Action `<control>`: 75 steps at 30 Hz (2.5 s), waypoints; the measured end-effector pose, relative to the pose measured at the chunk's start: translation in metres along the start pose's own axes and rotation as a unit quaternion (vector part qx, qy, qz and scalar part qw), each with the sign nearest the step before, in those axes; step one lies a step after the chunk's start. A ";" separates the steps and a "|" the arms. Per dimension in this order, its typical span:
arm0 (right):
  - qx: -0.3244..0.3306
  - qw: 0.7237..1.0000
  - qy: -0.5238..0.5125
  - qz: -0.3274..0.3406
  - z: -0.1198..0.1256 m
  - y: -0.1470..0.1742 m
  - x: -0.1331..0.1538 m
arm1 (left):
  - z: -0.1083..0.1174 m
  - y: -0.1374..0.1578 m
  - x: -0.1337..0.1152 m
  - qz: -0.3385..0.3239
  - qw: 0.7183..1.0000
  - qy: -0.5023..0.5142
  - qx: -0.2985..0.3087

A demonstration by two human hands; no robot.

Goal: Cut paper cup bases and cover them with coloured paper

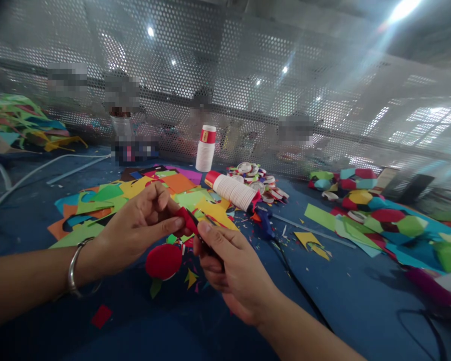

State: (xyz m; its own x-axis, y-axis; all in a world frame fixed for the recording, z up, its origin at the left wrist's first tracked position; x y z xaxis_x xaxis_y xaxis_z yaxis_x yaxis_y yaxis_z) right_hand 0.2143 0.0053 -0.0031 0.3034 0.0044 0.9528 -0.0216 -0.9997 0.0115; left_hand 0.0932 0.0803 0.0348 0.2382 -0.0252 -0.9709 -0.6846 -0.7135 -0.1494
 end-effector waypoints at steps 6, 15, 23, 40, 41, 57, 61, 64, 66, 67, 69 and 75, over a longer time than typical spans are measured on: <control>-0.001 1.000 -0.001 -0.005 -0.001 0.001 0.002 | -0.003 0.001 0.000 -0.001 1.000 0.003 0.005; 0.002 1.000 0.004 -0.001 -0.001 0.001 0.000 | -0.006 0.001 0.000 -0.003 1.000 0.008 0.011; -0.007 1.000 0.013 -0.001 -0.001 0.000 0.001 | -0.001 0.003 0.000 -0.012 0.997 -0.066 -0.034; -0.081 0.950 0.247 0.176 0.016 -0.005 0.023 | 0.003 0.000 0.013 0.088 0.994 -0.043 -0.055; -0.083 0.947 0.253 0.177 0.016 -0.005 0.023 | 0.002 0.001 0.014 0.094 0.993 -0.043 -0.052; -0.065 0.963 0.219 0.143 0.019 -0.005 0.015 | -0.003 -0.001 0.022 0.171 0.983 0.041 -0.045; -0.074 0.956 0.242 0.145 0.021 -0.005 0.016 | 0.002 -0.002 0.023 0.180 0.981 0.047 -0.049; -0.073 0.945 0.275 0.160 0.021 -0.005 0.019 | 0.000 -0.003 0.021 0.171 0.983 0.055 -0.027; -0.073 0.931 0.303 0.189 0.019 -0.004 0.024 | -0.002 -0.003 0.019 0.165 0.985 0.048 -0.014; -0.071 0.923 0.316 0.207 0.018 -0.004 0.027 | -0.002 -0.002 0.019 0.166 0.985 0.046 -0.011; -0.066 0.907 0.342 0.239 0.014 -0.002 0.032 | -0.002 -0.002 0.019 0.170 0.984 0.046 -0.014; -0.040 0.887 0.372 0.272 0.006 0.000 0.034 | 0.002 -0.003 0.020 0.150 0.988 0.021 -0.033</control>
State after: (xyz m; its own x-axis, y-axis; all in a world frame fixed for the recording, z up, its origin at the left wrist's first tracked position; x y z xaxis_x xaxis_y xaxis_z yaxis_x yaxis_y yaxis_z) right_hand 0.2300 0.0052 0.0274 -0.4838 -0.4336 0.7602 -0.0488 -0.8540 -0.5181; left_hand 0.0984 0.0832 0.0149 0.0599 -0.2703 -0.9609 -0.6820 -0.7140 0.1583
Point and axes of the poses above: each hand's wrist, its own y-axis away from the middle knuckle, its own z-axis out of the back of the hand, x = y × z, the point moved 7 cm from there along -y, towards the middle knuckle, and after that the axes turned 13 degrees about z, right-handed, at the moved point
